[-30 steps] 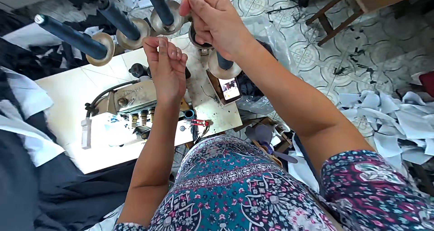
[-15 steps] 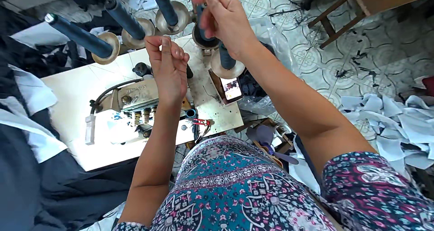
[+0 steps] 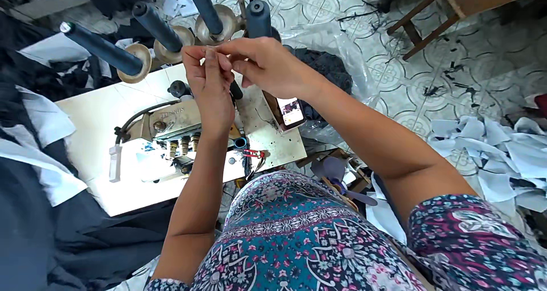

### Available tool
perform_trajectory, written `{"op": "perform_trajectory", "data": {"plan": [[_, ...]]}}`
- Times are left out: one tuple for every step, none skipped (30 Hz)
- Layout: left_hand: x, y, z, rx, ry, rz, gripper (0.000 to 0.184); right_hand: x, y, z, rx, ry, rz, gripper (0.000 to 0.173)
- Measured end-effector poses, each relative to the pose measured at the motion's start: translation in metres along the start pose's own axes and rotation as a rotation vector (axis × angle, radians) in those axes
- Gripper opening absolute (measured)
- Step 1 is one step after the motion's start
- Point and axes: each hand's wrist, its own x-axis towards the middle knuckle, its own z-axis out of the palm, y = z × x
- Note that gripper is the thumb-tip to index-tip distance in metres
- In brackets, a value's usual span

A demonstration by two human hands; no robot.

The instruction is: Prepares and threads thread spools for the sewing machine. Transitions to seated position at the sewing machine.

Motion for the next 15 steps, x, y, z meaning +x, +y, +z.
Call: {"op": "perform_trajectory", "data": {"plan": [[0.0,0.0,-0.001,0.002,0.004,0.002,0.011,0.001,0.001,-0.002,0.002,0.003,0.002,0.034],[-0.001,0.001,-0.001,0.005,0.009,0.004,0.012,0.001,0.004,-0.002,-0.001,0.027,-0.016,0.029],[-0.001,0.002,0.0,0.001,0.008,0.003,0.012,0.002,0.006,-0.001,-0.004,0.066,-0.038,0.022],[-0.002,0.003,0.001,-0.002,0.006,-0.004,0.012,0.002,0.007,-0.001,-0.009,0.104,-0.046,0.017],[-0.002,0.005,0.002,-0.007,0.005,-0.012,0.012,0.003,0.009,-0.002,-0.018,0.141,-0.046,0.013],[-0.002,0.005,0.003,-0.011,0.003,-0.02,0.013,0.003,0.01,-0.002,-0.023,0.171,-0.05,0.011],[-0.001,0.006,0.003,-0.016,0.0,-0.025,0.013,0.003,0.011,-0.002,-0.015,0.188,-0.059,0.011],[-0.001,0.006,0.003,-0.025,-0.001,-0.028,0.014,0.003,0.013,-0.002,-0.004,0.201,-0.076,0.012],[0.0,0.007,0.004,-0.036,-0.001,-0.03,0.015,0.004,0.015,-0.002,0.004,0.209,-0.09,0.012],[0.0,0.007,0.004,-0.045,-0.003,-0.031,0.015,0.004,0.017,-0.002,0.005,0.22,-0.105,0.012],[0.0,0.007,0.004,-0.051,-0.005,-0.034,0.015,0.004,0.02,-0.003,-0.001,0.227,-0.111,0.013],[0.001,0.006,0.004,-0.059,-0.011,-0.037,0.015,0.004,0.021,-0.004,-0.015,0.23,-0.113,0.013],[0.001,0.006,0.005,-0.066,-0.017,-0.04,0.015,0.003,0.022,-0.005,-0.033,0.234,-0.116,0.014],[0.001,0.005,0.006,-0.076,-0.021,-0.039,0.016,0.003,0.023,-0.007,-0.052,0.24,-0.117,0.014],[0.001,0.005,0.007,-0.081,-0.026,-0.037,0.016,0.003,0.023,-0.008,-0.067,0.249,-0.115,0.014]]}}
